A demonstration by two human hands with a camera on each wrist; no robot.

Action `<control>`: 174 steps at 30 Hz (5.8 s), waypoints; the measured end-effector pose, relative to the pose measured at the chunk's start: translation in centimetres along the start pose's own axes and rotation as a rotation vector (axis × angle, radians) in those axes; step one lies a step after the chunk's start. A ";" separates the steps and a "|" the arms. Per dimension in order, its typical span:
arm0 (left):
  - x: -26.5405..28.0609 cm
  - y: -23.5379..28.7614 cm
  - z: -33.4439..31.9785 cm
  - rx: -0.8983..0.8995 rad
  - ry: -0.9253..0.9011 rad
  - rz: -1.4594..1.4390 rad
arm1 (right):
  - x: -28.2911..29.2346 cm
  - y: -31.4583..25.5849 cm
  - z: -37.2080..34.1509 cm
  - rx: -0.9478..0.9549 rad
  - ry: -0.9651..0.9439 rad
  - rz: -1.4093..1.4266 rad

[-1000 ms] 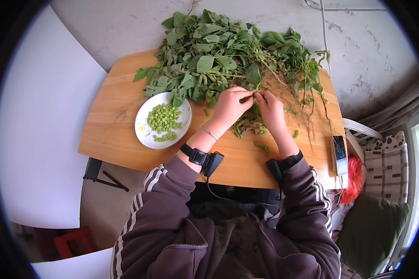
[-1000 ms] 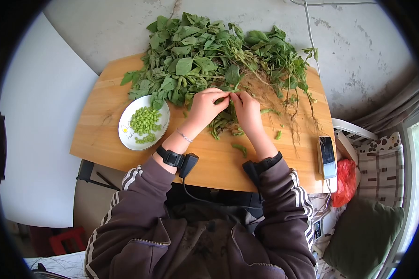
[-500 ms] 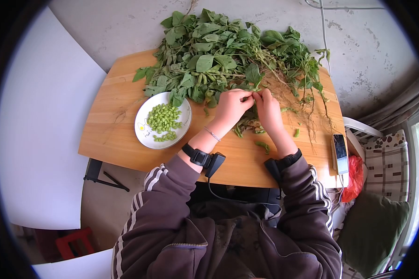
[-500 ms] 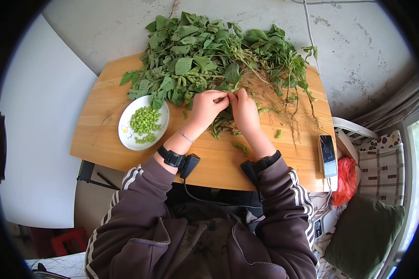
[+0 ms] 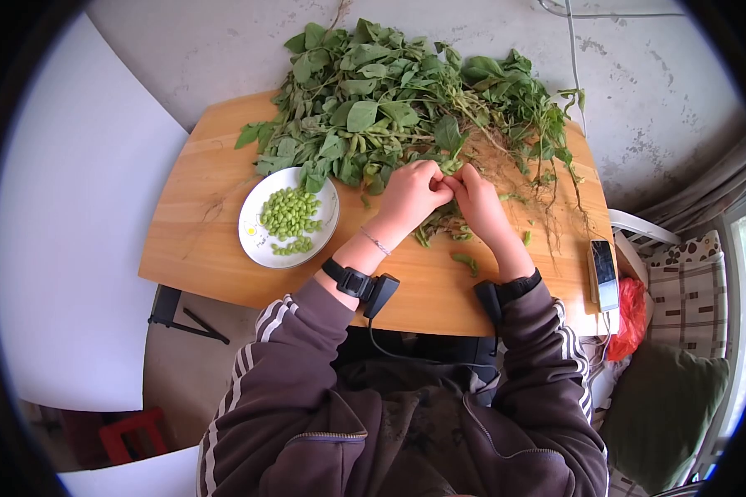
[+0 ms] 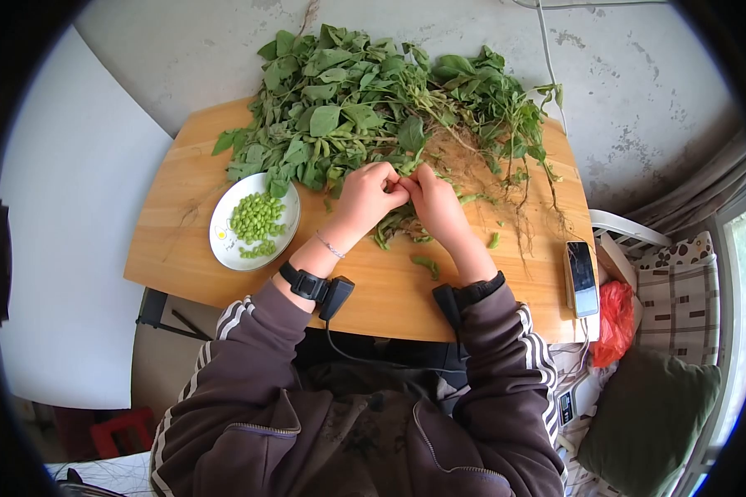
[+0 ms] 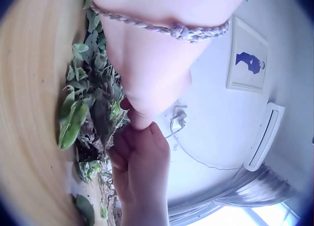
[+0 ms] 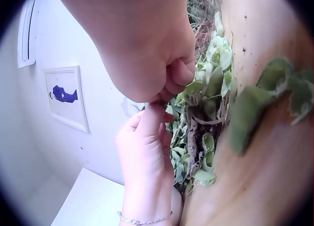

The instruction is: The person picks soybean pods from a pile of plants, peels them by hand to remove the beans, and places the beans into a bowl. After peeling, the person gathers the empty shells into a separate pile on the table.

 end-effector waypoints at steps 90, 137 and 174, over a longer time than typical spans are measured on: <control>-1.0 -3.8 -0.5 0.444 0.097 -0.614 | 0.4 2.5 -0.4 -0.359 0.017 0.476; -1.4 -3.2 0.0 0.393 -0.096 -0.519 | 1.8 -0.4 -0.5 0.114 0.180 -0.064; -3.8 -3.2 -0.7 0.696 -0.216 -1.462 | -1.1 3.2 -1.0 -0.658 -0.098 1.171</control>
Point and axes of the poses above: each hand's wrist, its own z-axis towards the middle knuckle, its own x-axis out of the back of the hand, y = z × x, the point moved 7 cm from there along z, towards the middle knuckle, and after that the axes turned 3 degrees about -x, right-handed, at the moved point
